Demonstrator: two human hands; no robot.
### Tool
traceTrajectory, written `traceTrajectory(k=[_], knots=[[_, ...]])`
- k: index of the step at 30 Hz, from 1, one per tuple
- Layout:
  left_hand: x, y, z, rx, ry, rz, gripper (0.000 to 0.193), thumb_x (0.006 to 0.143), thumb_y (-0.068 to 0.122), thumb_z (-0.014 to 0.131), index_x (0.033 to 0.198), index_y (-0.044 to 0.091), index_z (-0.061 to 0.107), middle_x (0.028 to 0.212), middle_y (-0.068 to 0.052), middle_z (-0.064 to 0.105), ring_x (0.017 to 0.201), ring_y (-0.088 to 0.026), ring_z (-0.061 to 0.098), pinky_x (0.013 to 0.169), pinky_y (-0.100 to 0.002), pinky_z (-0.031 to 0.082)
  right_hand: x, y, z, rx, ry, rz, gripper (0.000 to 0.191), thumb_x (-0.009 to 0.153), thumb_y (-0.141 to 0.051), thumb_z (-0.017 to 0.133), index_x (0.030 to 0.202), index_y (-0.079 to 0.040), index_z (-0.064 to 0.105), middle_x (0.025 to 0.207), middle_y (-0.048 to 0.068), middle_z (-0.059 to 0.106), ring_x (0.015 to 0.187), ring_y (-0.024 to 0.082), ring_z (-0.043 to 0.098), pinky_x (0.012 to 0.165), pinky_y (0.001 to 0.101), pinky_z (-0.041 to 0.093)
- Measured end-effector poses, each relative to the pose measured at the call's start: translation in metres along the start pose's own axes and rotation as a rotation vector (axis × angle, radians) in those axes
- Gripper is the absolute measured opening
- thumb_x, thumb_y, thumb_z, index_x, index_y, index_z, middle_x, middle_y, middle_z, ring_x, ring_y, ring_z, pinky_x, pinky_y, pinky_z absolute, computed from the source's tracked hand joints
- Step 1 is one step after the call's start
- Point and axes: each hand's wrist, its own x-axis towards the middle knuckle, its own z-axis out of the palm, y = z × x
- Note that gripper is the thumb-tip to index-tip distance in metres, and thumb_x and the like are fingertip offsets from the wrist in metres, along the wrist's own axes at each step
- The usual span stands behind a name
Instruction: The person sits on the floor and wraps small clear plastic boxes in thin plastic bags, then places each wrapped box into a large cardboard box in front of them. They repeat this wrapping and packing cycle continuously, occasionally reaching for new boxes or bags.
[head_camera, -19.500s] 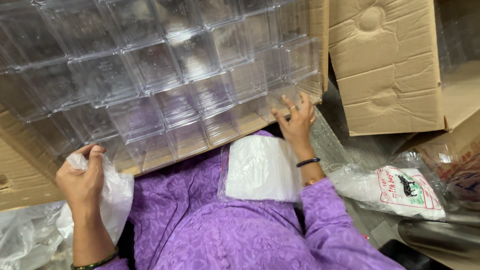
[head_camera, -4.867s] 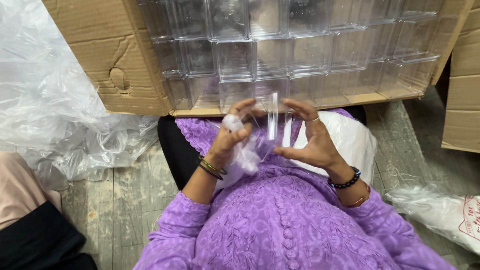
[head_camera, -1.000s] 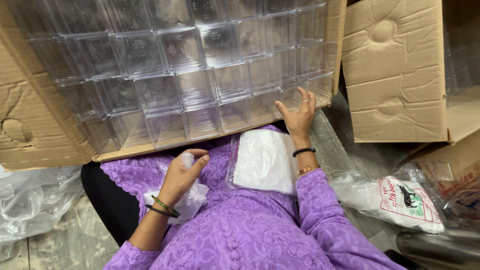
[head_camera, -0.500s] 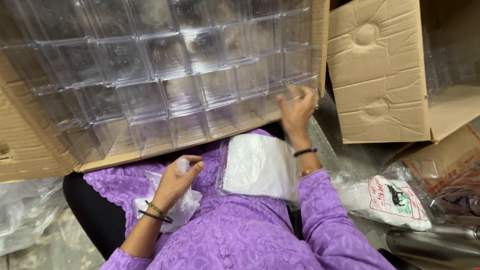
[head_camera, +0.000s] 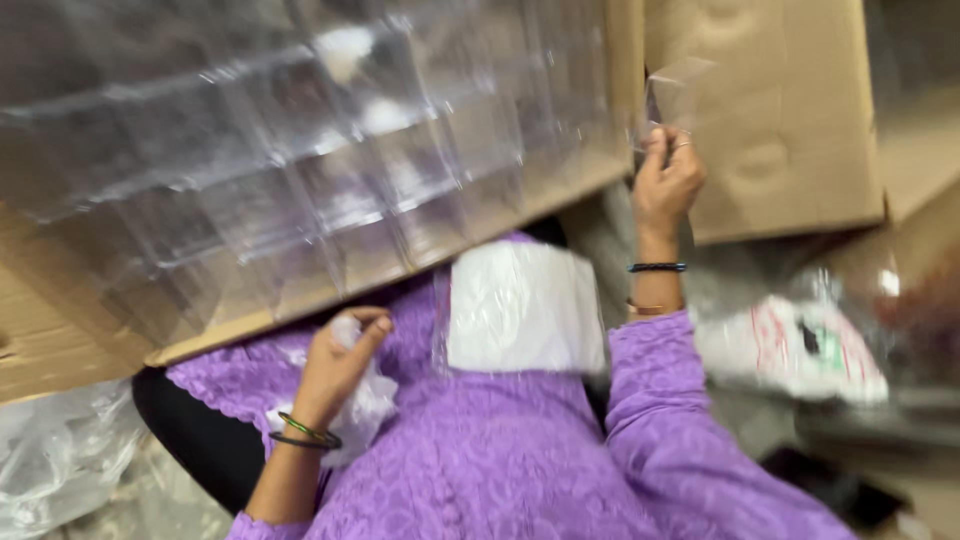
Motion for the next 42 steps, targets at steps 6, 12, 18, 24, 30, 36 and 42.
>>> traceTrajectory(k=[6,12,18,24,30,36,42], knots=[[-0.001,0.005,0.01,0.072,-0.145,-0.067,0.03,0.093,0.024,0.072,0.113,0.002,0.074,0.099,-0.004,0.076,0.09,-0.011,0.066,0.08,-0.027,0.051,-0.109,0.05,-0.115,-0.41,-0.299,0.045,0.013,0.1,-0.014,0.067,0.094,-0.004,0.074,0.083,0.018,0.072,0.077,0.036,0.07,0.069,0.0448,0.054],[0.011,0.052,0.064,0.151,-0.278,0.329,0.064,0.087,0.031,0.083,0.138,0.001,0.059,0.132,-0.013,0.067,0.119,-0.019,0.063,0.102,-0.032,0.048,-0.134,-0.064,-0.127,0.179,-0.46,0.367,0.022,0.11,-0.016,0.058,0.096,-0.002,0.069,0.09,0.008,0.073,0.086,0.018,0.069,0.08,0.0322,0.055],[0.011,0.055,0.115,-0.309,-0.459,0.371,0.108,0.077,0.045,0.092,0.158,0.009,0.03,0.15,-0.015,0.051,0.1,-0.01,0.051,0.084,-0.025,0.046,-0.169,-0.183,-0.126,0.629,-0.732,0.008,0.022,0.098,-0.008,0.072,0.118,-0.001,0.066,0.116,0.013,0.069,0.111,0.031,0.069,0.1,0.0431,0.055],[0.012,0.025,0.058,-0.695,-0.347,0.025,0.097,0.083,0.06,0.082,0.157,0.007,0.048,0.133,-0.011,0.057,0.078,-0.008,0.048,0.06,-0.022,0.039,-0.172,-0.015,-0.125,0.041,-0.423,0.369,0.036,0.094,-0.008,0.07,0.128,-0.004,0.058,0.127,0.02,0.064,0.117,0.035,0.064,0.103,0.0432,0.052],[0.007,0.005,0.035,-0.758,-0.234,-0.141,0.092,0.084,0.073,0.072,0.15,0.011,0.051,0.129,-0.012,0.067,0.074,-0.009,0.048,0.058,-0.02,0.037,-0.264,0.092,-0.129,-0.239,-0.919,0.31,0.041,0.083,-0.001,0.068,0.123,-0.01,0.071,0.12,0.021,0.067,0.115,0.041,0.063,0.096,0.0454,0.051],[0.013,0.013,0.052,-0.739,-0.296,-0.144,0.094,0.089,0.071,0.072,0.155,0.009,0.05,0.122,-0.009,0.063,0.077,-0.009,0.048,0.058,-0.021,0.036,-0.232,0.185,-0.146,-0.258,-0.578,0.34,0.02,0.076,0.003,0.063,0.087,-0.007,0.076,0.085,0.019,0.073,0.082,0.039,0.073,0.074,0.0457,0.057],[0.014,0.026,0.075,-0.697,-0.349,-0.133,0.095,0.088,0.07,0.072,0.155,0.008,0.047,0.126,-0.01,0.063,0.076,-0.009,0.049,0.055,-0.021,0.037,-0.193,0.164,-0.159,-0.604,-0.336,0.101,0.052,0.068,0.002,0.065,0.12,0.003,0.066,0.11,0.032,0.064,0.093,0.047,0.063,0.079,0.0466,0.054]])
